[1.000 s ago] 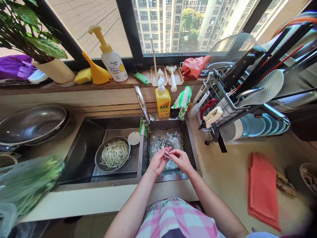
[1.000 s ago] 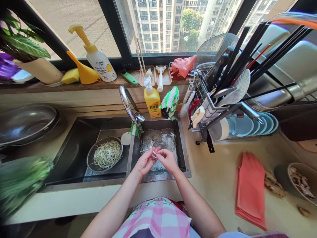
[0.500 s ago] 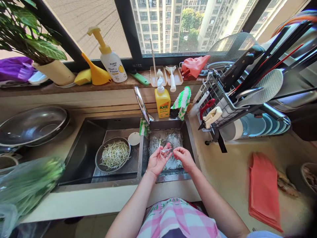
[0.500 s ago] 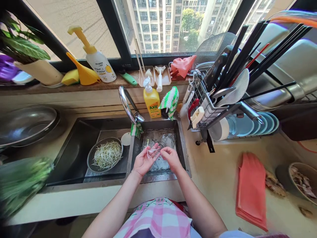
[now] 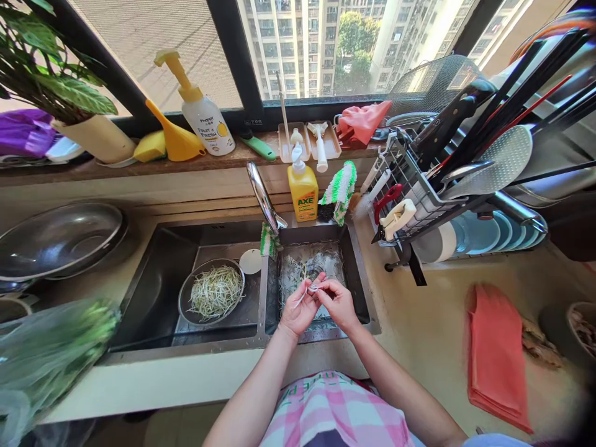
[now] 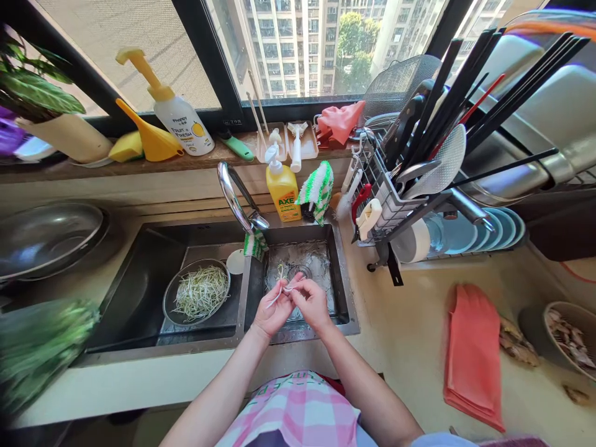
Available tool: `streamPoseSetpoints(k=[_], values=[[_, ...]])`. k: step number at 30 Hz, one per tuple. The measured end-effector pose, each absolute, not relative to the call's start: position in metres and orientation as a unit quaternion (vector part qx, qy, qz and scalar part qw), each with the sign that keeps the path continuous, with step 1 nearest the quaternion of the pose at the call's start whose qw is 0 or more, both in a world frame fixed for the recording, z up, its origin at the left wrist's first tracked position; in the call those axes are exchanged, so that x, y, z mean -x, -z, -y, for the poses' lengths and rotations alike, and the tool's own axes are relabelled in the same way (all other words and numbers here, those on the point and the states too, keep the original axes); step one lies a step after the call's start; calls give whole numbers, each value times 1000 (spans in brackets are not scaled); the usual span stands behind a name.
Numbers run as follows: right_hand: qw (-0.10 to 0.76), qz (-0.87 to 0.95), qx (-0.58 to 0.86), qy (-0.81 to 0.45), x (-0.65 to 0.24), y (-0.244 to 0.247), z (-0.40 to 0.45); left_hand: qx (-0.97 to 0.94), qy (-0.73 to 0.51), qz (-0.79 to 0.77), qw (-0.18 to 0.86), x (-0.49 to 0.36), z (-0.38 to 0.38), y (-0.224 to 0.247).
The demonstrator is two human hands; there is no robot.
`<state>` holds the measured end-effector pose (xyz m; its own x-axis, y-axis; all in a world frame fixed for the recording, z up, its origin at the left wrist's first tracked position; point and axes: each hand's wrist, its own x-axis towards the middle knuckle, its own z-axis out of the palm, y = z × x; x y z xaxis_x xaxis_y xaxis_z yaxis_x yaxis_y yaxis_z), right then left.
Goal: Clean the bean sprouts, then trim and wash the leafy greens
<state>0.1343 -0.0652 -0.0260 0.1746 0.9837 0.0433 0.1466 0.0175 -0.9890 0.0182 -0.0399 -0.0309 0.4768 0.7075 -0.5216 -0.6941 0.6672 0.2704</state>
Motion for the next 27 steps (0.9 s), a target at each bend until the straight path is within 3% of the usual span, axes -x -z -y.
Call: streamPoseSetpoints(k=[17, 27], values=[[488, 465, 621, -400, -149, 34, 74, -18, -439, -292, 850, -11, 37, 27], [437, 570, 596, -359, -147, 23, 70, -33, -410, -252, 876, -8, 40, 29]])
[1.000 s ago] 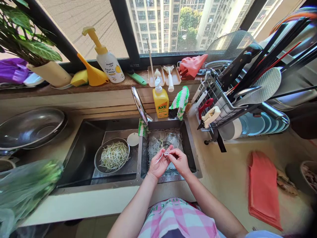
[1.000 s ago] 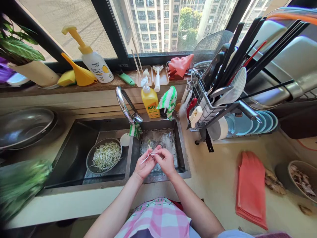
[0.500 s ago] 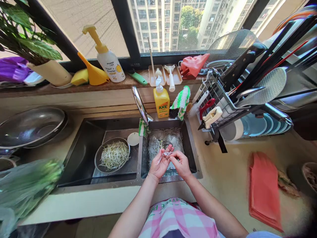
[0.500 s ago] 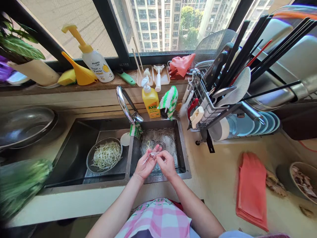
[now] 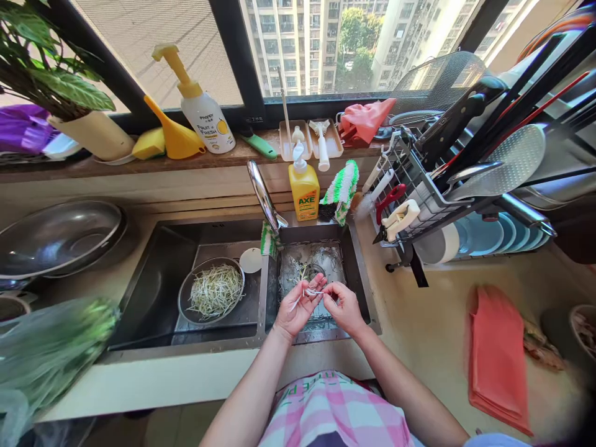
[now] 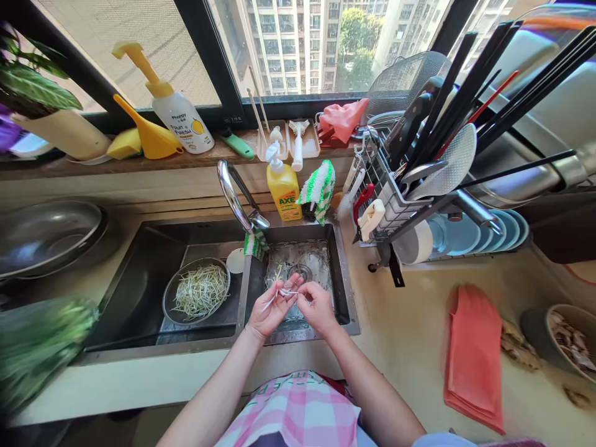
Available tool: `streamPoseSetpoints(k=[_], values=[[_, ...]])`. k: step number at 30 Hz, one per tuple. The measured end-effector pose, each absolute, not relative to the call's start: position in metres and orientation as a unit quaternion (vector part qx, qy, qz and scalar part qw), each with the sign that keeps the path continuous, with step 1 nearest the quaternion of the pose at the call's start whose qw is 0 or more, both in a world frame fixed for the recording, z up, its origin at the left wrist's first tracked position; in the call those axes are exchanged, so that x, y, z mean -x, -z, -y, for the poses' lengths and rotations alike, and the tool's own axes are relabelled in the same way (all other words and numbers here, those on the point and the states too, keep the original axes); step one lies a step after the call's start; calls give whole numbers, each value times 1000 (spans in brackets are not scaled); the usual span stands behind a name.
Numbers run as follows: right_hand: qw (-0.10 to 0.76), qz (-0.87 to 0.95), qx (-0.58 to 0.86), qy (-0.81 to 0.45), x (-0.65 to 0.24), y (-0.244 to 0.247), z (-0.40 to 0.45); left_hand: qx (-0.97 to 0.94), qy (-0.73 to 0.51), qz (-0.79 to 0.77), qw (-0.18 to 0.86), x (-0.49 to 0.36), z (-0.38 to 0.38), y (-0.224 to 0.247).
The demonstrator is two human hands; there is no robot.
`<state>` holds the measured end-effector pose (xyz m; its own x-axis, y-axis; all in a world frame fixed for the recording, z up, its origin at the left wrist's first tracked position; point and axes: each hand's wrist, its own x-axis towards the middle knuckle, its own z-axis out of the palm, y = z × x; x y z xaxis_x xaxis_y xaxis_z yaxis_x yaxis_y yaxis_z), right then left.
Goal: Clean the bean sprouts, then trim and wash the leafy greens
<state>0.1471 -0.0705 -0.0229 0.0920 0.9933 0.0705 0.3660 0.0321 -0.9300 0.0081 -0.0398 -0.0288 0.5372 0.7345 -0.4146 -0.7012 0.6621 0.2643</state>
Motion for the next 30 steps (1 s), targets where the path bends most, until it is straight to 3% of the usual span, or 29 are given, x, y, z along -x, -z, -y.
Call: streamPoseSetpoints(k=[5, 9, 16, 24, 30], values=[[465, 481, 599, -439, -147, 33, 71, -33, -425, -248, 870, -7, 39, 26], [480, 503, 605, -388, -156, 29, 66, -31, -420, -249, 872, -4, 37, 22], [376, 713, 475, -354, -159, 12, 51, 23, -388, -284, 877, -7, 42, 30], [355, 659, 571, -338, -161, 35, 54, -39, -359, -244, 900, 5, 39, 26], [116, 628, 703, -313, -173, 62, 48, -43, -369, -304, 877, 12, 36, 37]])
